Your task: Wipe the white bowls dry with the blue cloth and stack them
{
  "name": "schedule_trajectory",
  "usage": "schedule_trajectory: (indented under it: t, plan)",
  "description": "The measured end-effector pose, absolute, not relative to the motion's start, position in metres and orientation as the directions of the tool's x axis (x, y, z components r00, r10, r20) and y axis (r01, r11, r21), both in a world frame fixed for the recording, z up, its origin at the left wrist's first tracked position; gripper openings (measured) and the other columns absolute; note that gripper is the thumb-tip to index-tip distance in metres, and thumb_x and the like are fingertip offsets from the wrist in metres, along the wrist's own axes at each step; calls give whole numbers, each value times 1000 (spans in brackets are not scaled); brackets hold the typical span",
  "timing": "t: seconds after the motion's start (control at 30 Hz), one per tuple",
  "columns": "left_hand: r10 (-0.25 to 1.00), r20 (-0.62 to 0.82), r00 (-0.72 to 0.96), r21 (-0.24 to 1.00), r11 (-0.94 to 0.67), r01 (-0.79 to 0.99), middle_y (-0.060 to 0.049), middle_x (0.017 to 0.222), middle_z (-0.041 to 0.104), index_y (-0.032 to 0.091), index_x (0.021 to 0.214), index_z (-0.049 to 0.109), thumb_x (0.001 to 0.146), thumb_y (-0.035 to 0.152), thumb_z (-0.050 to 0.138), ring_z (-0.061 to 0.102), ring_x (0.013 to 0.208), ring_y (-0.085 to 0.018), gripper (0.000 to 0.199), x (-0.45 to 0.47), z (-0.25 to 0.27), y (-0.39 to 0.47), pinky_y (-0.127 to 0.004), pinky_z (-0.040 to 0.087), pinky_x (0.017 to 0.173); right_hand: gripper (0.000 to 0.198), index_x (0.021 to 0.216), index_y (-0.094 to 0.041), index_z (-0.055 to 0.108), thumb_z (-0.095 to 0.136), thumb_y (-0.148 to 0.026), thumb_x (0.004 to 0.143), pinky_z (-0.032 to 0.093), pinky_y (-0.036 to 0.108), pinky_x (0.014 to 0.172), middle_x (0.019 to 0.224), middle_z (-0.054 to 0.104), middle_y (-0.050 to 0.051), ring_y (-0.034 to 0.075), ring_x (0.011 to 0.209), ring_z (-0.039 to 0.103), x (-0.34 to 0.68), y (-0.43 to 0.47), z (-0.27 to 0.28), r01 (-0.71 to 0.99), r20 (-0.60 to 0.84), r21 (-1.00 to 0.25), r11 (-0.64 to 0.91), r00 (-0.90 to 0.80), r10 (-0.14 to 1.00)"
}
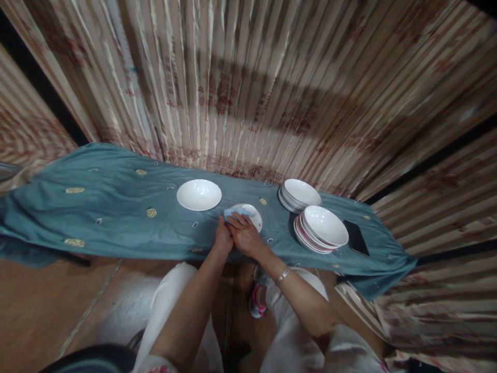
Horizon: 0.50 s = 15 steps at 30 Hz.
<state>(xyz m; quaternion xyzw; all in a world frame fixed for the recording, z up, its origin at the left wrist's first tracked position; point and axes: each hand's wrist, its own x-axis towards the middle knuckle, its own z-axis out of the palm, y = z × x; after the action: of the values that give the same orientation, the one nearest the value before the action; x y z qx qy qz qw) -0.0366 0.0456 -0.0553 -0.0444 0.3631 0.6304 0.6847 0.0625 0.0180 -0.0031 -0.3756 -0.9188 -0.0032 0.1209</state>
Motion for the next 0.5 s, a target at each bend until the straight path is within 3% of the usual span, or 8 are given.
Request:
schedule_trajectory:
  t: [0.33,0.5]
  plan:
    - [819,-572,-41,316,174,-933,-6,86,73,15,102,67,101,33,41,71,83,-16,32,-35,-37,41,-27,57,79,23,108,-16,71,51,-16,96,36,45,109,121,69,13,29,125,53,50,49,17,714,153,-10,700,-691,707]
    - [832,-553,-35,291,153,-944,-7,90,74,15,107,68,102,29,34,72,87,-17,37,-38,-30,41,-29,56,85,25,106,-16,72,48,-16,96,39,43,104,117,71,13,28,117,58,47,66,24,764,122,-76,641,-631,766]
